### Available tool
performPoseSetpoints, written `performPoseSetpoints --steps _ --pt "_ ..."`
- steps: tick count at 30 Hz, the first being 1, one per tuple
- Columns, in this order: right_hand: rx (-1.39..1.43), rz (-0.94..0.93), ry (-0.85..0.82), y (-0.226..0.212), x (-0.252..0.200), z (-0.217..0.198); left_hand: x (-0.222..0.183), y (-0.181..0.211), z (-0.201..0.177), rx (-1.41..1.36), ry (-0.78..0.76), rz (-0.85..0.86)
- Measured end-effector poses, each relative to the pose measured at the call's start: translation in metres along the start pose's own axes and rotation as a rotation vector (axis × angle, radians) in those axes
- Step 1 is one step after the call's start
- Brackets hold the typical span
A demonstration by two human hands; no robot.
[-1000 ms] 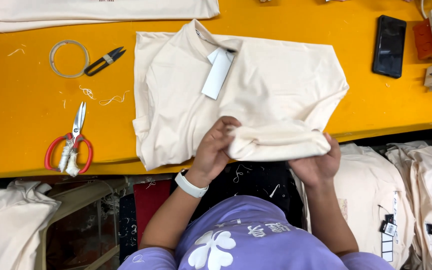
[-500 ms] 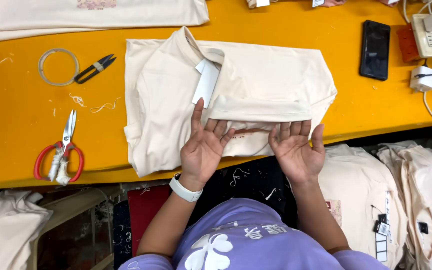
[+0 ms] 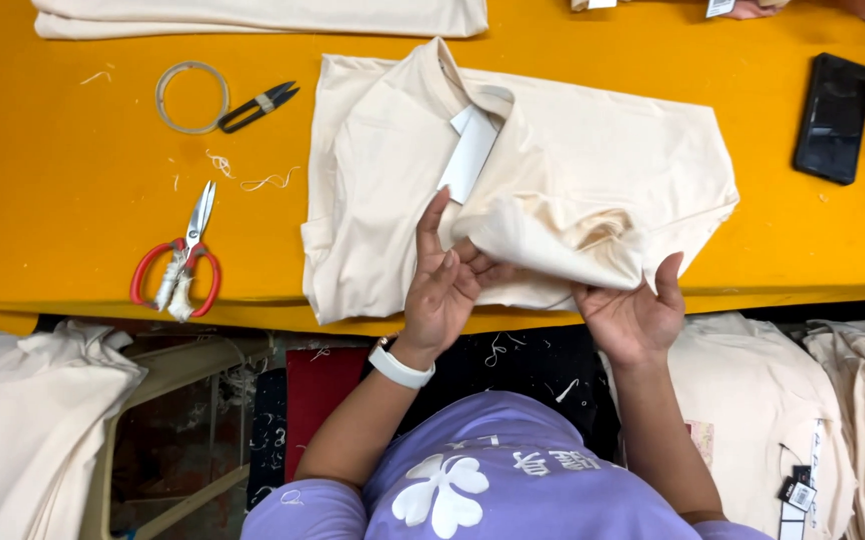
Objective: Trimming loose threads from t-shirts and inspecting them for quality control
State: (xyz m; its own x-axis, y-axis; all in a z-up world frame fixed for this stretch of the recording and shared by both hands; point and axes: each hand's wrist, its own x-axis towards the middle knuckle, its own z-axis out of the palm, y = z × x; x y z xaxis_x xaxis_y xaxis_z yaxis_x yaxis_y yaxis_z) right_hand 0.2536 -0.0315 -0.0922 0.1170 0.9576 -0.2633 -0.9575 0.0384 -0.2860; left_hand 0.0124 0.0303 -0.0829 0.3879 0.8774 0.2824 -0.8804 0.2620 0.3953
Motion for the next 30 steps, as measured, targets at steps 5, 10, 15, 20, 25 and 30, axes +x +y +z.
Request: performPoseSetpoints --steps 5,10,15,20,25,30 --pt "-0.110 -0.027 -0.178 -0.003 -0.005 0.027 0.002 0.041 -0.003 0.778 -0.176 0.034" --pt "-0.151 -0.075 -0.378 0.007 -0.002 0.046 0.012 0.064 0.018 1.040 -0.287 0.131" --pt "-0.251 -0.103 -0.513 -0.008 0.013 0.001 0.018 0.065 0.022 1.062 -0.193 0.166" --pt "-0.395 -0.121 -0.524 -0.001 0.010 -0.011 0.019 0.061 0.017 1.389 -0.092 0.156" --pt "-0.592 -0.084 -0.439 0.013 0.001 -0.017 0.019 0.060 0.013 1.464 -0.016 0.044" --pt "-0.557 -0.068 -0.492 0.028 -0.009 0.019 0.015 0.056 0.014 1.395 -0.022 -0.070"
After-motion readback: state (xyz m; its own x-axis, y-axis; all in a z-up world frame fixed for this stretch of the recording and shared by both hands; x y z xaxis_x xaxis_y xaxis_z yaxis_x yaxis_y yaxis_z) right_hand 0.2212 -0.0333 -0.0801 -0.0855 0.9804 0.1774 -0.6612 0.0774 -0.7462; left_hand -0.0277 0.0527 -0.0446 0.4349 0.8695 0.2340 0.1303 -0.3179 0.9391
